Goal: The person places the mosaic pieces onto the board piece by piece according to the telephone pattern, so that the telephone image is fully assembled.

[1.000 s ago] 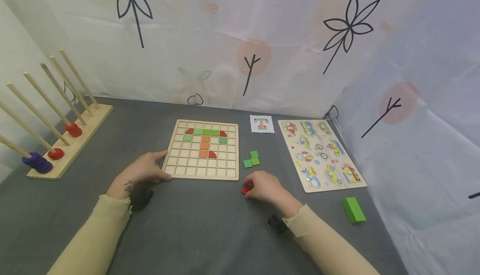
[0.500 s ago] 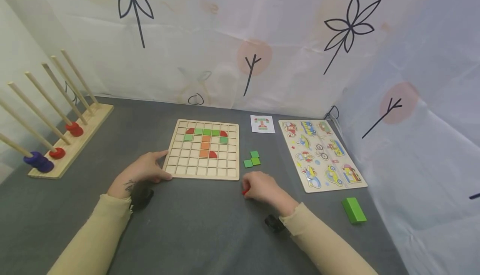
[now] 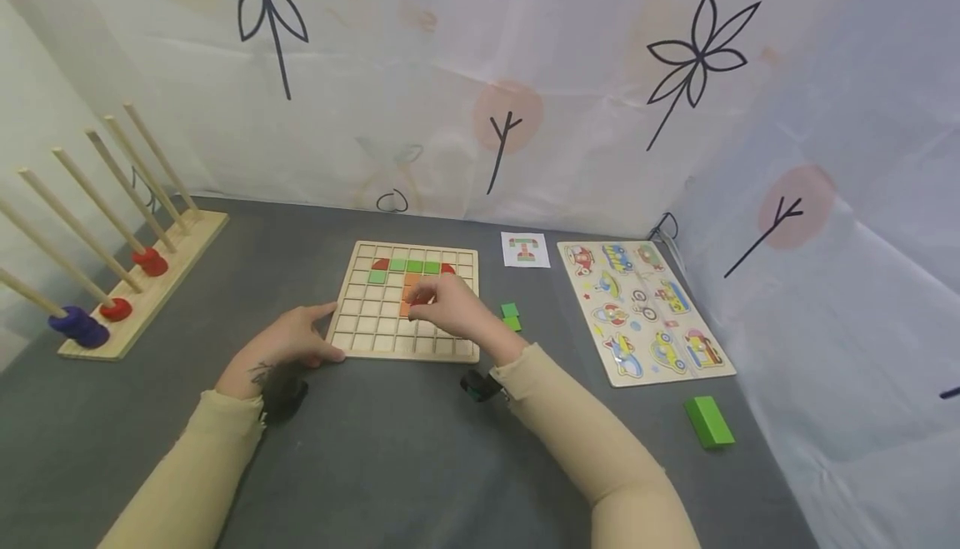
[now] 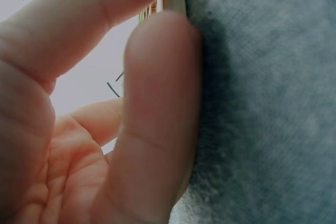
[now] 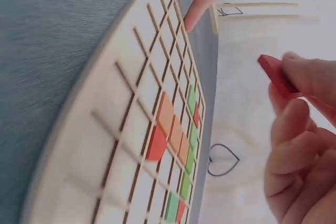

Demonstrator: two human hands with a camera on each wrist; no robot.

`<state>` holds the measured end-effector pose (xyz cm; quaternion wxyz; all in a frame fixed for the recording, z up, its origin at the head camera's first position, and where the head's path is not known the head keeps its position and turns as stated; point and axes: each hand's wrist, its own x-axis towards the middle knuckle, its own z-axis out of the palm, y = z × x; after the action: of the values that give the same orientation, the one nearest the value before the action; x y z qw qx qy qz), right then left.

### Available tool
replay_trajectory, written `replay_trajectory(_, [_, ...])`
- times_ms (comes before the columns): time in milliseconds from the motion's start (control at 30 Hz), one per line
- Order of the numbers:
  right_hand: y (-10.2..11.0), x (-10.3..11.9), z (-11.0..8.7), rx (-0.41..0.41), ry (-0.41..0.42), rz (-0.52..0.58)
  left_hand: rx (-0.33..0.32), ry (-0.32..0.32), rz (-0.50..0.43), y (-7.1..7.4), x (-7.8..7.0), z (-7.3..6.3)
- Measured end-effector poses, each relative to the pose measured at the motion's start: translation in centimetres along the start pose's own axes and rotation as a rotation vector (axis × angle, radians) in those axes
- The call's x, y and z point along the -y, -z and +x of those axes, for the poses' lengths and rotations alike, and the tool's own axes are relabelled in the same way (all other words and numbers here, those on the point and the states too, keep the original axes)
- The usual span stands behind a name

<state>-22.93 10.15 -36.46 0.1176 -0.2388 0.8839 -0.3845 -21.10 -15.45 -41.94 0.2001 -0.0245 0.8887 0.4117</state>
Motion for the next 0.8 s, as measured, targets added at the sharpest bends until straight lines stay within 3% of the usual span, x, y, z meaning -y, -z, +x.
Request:
replay_trajectory(267, [-1.9, 0.6, 4.1, -0.076, -0.025, -0.004, -0.003, 0.009, 0.002, -0.1, 0.1, 0.1])
replay_trajectory(533, [-3.6, 0.1, 6.3, 0.029, -0.087, -0.188, 0.012, 0.006, 0.0, 0.0, 0.2, 0.1])
replay_trajectory(667, [-4.1, 0.0, 6.6, 0.045, -0.085, -0.297, 0.013, -0.003, -0.002, 0.0, 0.2, 0.0])
replay_trajectory(800, [-4.3, 0.0, 6.6, 0.049, -0.093, -0.337, 0.014, -0.014, -0.005, 0.0, 0.2, 0.1])
